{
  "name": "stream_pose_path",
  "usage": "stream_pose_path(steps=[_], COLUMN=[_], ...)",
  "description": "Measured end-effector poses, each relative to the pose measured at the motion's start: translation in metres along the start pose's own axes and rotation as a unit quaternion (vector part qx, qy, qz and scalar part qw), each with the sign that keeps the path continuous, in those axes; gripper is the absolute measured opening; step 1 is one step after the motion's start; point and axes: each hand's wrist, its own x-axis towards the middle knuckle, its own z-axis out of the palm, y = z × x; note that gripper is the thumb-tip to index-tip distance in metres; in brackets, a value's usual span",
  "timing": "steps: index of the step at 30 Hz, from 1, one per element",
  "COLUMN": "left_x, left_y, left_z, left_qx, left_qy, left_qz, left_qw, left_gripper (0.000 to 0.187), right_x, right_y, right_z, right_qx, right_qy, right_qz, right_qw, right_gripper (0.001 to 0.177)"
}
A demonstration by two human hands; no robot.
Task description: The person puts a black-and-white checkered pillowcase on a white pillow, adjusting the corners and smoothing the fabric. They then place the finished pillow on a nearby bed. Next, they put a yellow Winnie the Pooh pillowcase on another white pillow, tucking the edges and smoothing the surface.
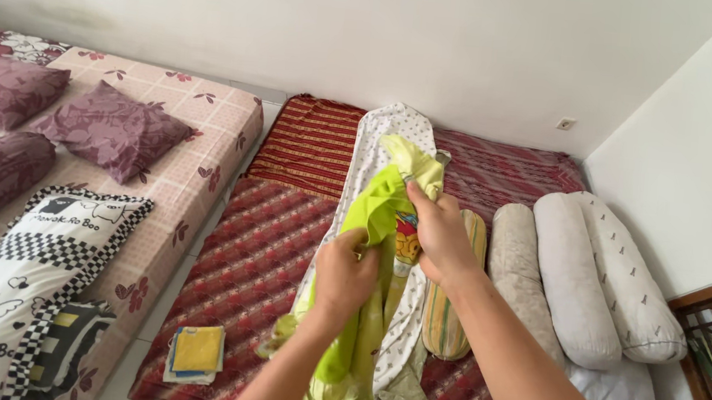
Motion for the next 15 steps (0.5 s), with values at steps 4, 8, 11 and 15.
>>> stream_pose_path(steps=[4,8,11,15], left_x=[0.012,0.04,0.057,0.069], left_y=[-0.014,-0.004,0.011,0.019], left_z=[-0.001,-0.013,-0.016,-0.009], left_qx=[-0.046,-0.038,-0.045,0.059], left_qy=[-0.008,-0.036,-0.135,-0.221], left_qz=[-0.006,0.057,0.091,0.144], left_qw=[0.999,0.997,0.986,0.963], left_gripper=[0.021,0.019,0.02,0.023], right_x=[0.011,0.018,0.022,0.032], right_y=[0.008,0.001,-0.006,-0.011], right_z=[-0.04,-0.089,-0.117,-0.146], right_qx=[-0.099,-0.216,-0.406,-0.507], right_qy=[0.041,0.119,0.168,0.151], right_qz=[-0.056,-0.133,-0.141,-0.125], right_qw=[0.993,0.96,0.887,0.839], right_gripper=[0.031,0.035,0.041,0.044])
